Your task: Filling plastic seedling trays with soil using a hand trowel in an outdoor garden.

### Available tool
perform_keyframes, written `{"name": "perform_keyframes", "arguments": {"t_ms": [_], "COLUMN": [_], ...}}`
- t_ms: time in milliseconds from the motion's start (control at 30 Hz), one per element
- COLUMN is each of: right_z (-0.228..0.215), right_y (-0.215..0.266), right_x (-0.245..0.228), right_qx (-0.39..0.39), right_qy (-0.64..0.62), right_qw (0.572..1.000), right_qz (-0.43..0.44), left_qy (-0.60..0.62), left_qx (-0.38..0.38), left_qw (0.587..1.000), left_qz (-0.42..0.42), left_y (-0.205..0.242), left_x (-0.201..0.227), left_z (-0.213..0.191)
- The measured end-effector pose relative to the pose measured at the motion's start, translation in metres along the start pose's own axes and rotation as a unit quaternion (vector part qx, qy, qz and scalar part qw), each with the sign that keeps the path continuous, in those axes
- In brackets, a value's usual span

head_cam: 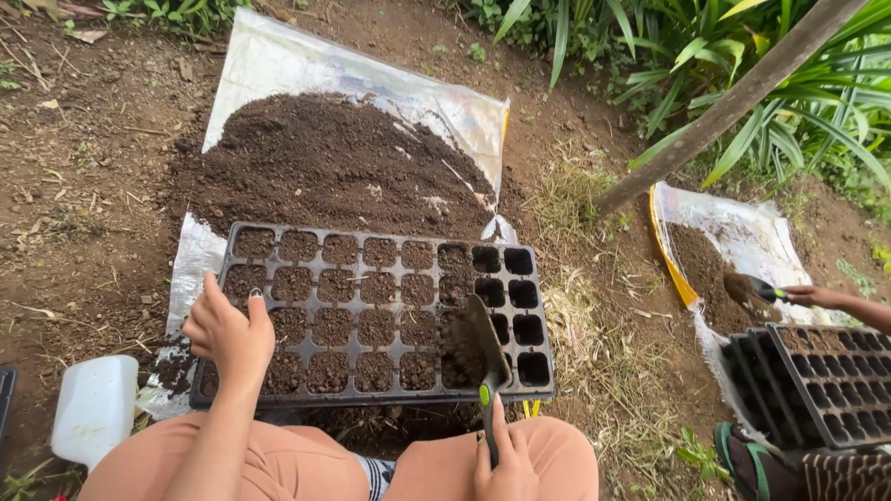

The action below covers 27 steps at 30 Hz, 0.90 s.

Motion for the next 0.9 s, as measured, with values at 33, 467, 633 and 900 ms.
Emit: {"name": "perform_keyframes", "arguments": {"t_ms": [33,467,633,900], "right_z": [0.000,-0.030,-0.032,-0.061], "right_y": [-0.005,-0.054,-0.080,-0.134], "right_x": [-0.003,-0.044,-0.050,-0.090], "right_qx": [0.003,-0.021,-0.052,-0.099], "right_qy": [0.000,0.034,0.037,-0.009], "right_qw": [1.000,0.997,0.997,0.994], "right_qz": [-0.002,-0.059,-0.050,0.034], "left_qy": [0.002,-0.014,-0.012,-0.033], "left_qx": [0.002,-0.002,-0.020,-0.023], "left_qw": [1.000,1.000,1.000,0.998], "left_qz": [0.000,0.003,-0.018,-0.046], "left_y": [-0.003,0.001,-0.001,-0.002], "left_x": [0.001,-0.006,-0.004,-0.012], "left_z": [0.002,0.008,0.009,0.024]}}
Point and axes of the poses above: each hand's wrist, its own y-axis away from the middle knuckle, its own z-axis out of the palm, x = y × z, the point moved 4 cm from there along -y, towards the middle knuckle, and after that the axes turned 2 degrees about -z, right-handed, at the moved point
